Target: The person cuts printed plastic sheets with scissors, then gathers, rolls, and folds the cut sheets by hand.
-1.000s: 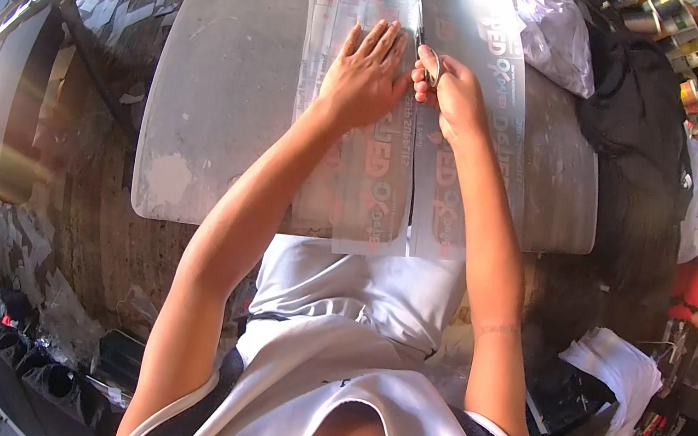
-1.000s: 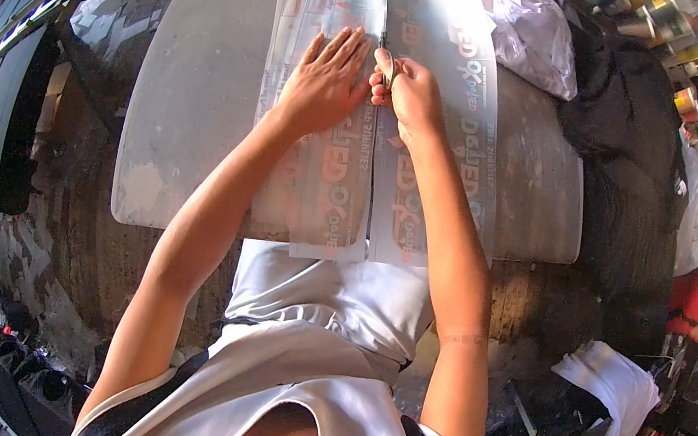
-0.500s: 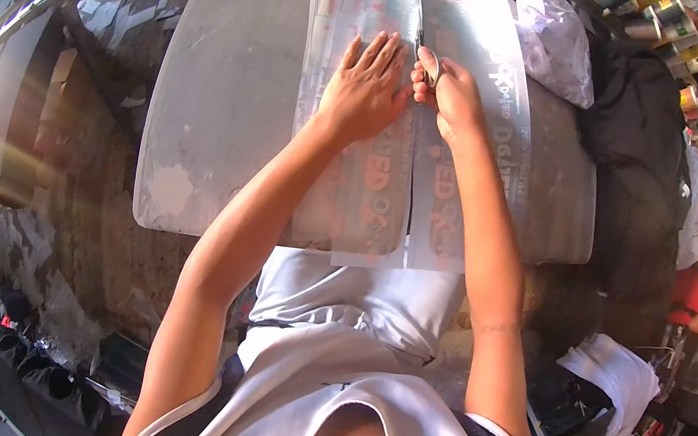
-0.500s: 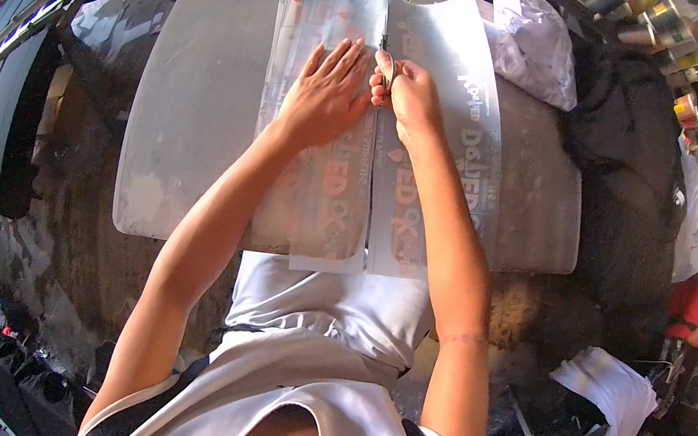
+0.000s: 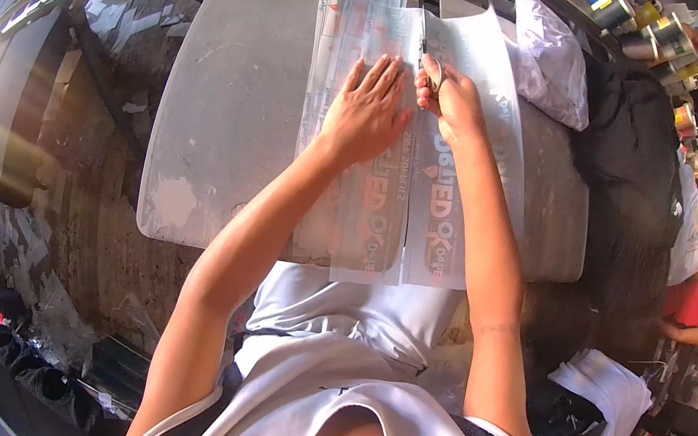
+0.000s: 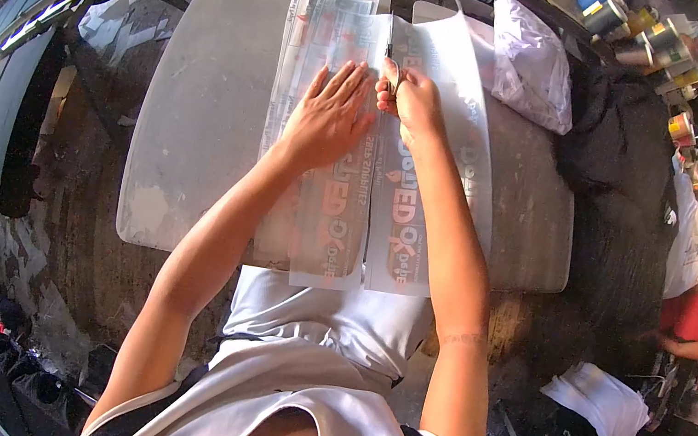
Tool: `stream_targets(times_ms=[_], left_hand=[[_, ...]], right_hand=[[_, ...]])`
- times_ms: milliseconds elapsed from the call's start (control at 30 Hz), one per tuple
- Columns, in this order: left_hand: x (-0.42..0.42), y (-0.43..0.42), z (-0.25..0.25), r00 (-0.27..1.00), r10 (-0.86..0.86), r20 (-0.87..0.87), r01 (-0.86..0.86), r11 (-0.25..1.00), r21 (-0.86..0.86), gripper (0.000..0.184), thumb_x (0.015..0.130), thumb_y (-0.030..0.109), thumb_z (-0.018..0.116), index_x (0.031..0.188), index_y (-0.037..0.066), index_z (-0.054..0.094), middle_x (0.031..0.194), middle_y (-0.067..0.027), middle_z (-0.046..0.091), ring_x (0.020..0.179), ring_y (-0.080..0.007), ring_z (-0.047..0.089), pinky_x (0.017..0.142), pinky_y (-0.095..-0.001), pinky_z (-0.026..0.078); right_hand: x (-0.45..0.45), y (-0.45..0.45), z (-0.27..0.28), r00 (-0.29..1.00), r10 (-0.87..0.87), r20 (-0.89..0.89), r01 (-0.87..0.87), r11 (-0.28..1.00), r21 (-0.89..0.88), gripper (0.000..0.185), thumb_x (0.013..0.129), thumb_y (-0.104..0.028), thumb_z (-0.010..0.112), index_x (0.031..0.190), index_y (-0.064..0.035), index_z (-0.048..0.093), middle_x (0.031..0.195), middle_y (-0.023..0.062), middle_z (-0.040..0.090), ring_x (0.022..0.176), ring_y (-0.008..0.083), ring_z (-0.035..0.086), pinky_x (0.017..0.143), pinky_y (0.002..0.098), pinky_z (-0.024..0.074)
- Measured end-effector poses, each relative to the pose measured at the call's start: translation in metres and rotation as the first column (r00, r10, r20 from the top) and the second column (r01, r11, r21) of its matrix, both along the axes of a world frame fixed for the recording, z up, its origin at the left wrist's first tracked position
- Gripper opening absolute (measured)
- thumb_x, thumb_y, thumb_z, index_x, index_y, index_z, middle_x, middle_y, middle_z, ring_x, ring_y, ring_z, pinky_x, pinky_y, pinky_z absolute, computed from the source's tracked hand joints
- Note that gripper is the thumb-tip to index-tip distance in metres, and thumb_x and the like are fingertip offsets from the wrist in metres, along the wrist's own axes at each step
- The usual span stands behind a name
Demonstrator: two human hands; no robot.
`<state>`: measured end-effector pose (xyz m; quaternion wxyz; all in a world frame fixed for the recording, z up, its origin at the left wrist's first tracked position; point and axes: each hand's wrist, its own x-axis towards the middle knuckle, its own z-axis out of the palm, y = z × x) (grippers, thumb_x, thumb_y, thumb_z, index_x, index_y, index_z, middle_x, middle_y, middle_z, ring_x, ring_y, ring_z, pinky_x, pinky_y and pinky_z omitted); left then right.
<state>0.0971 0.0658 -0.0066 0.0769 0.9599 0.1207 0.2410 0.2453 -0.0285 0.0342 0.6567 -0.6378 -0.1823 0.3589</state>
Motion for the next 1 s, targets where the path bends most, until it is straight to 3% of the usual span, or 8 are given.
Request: stream_targets(times_ms=[367,600,700,867,933,967,1000], left_hand=[[-0.001,0.001,0.002,1.0,-0.02,-0.01,0.02,1.0,-0.023,0.062,0.105,0.039,0.048,0.155,0.002,0.041,0.165,-0.0157,0.036,0.155,-0.0292,0.028,0.127,-0.0516,0.018],[-0.001,0.007,-0.001,0.999,-0.046,-0.017,0.045,0.999,-0.028,0.061,0.106,0.038,0.047,0.153,0.0,0.042,0.165,-0.017,0.035,0.156,-0.0301,0.028,0.127,-0.0519,0.018],[-0.001,0.005,-0.002,0.999,-0.05,-0.018,0.05,0.998,-0.027,0.061,0.107,0.039,0.046,0.154,0.0,0.042,0.165,-0.0161,0.034,0.156,-0.0301,0.026,0.127,-0.051,0.017],[0.009,0.012,-0.012,0.996,-0.087,-0.006,0.086,0.996,-0.017,0.063,0.104,0.039,0.052,0.152,0.0,0.045,0.164,-0.0159,0.038,0.156,-0.0298,0.028,0.127,-0.052,0.017],[0.007,0.013,-0.012,0.996,-0.088,-0.005,0.088,0.996,-0.029,0.065,0.102,0.039,0.056,0.152,0.001,0.045,0.163,-0.0148,0.039,0.156,-0.03,0.028,0.128,-0.0529,0.016],[0.006,0.013,-0.009,0.995,-0.037,-0.093,0.046,0.994,0.098,0.067,0.1,0.04,0.061,0.153,0.002,0.045,0.163,-0.0142,0.039,0.156,-0.0299,0.028,0.128,-0.054,0.015],[0.004,0.015,-0.005,0.996,-0.029,-0.086,0.039,0.992,0.121,0.067,0.1,0.04,0.061,0.153,0.002,0.045,0.163,-0.0142,0.039,0.156,-0.0299,0.028,0.128,-0.054,0.015]], right_hand=[[0.019,0.016,-0.006,1.0,0.009,0.001,-0.009,1.0,0.016,0.03,0.101,-0.034,0.07,0.088,-0.0073,0.066,0.077,-0.0008,0.063,0.061,0.007,0.058,0.058,0.0222,0.0503],[0.029,0.015,0.013,0.976,-0.135,0.168,0.134,0.991,0.018,0.034,0.098,-0.037,0.073,0.091,-0.0056,0.063,0.075,0.0014,0.064,0.059,0.0078,0.059,0.056,0.0244,0.0509],[0.006,-0.027,0.028,0.916,-0.158,0.369,0.167,0.986,0.008,0.036,0.097,-0.034,0.076,0.091,-0.0025,0.059,0.071,0.0052,0.064,0.055,0.0111,0.06,0.049,0.0261,0.0496],[-0.023,-0.095,0.078,0.903,-0.122,0.412,0.113,0.993,0.045,0.029,0.097,-0.027,0.076,0.097,-0.0021,0.061,0.075,0.0025,0.062,0.057,0.0077,0.055,0.052,0.024,0.045],[-0.02,-0.112,0.079,0.844,-0.076,0.531,0.047,0.997,0.068,0.027,0.097,-0.024,0.075,0.097,-0.0014,0.06,0.074,0.0022,0.062,0.059,0.0063,0.055,0.053,0.0233,0.0444],[-0.019,-0.119,0.071,0.83,-0.104,0.548,0.072,0.994,0.079,0.025,0.096,-0.021,0.076,0.094,-0.0029,0.059,0.074,0.0003,0.062,0.061,0.0045,0.054,0.052,0.0232,0.0418],[-0.02,-0.132,0.062,0.826,-0.111,0.553,0.065,0.993,0.102,0.025,0.096,-0.021,0.076,0.094,-0.0029,0.059,0.074,0.0003,0.062,0.061,0.0045,0.054,0.052,0.0232,0.0418]])
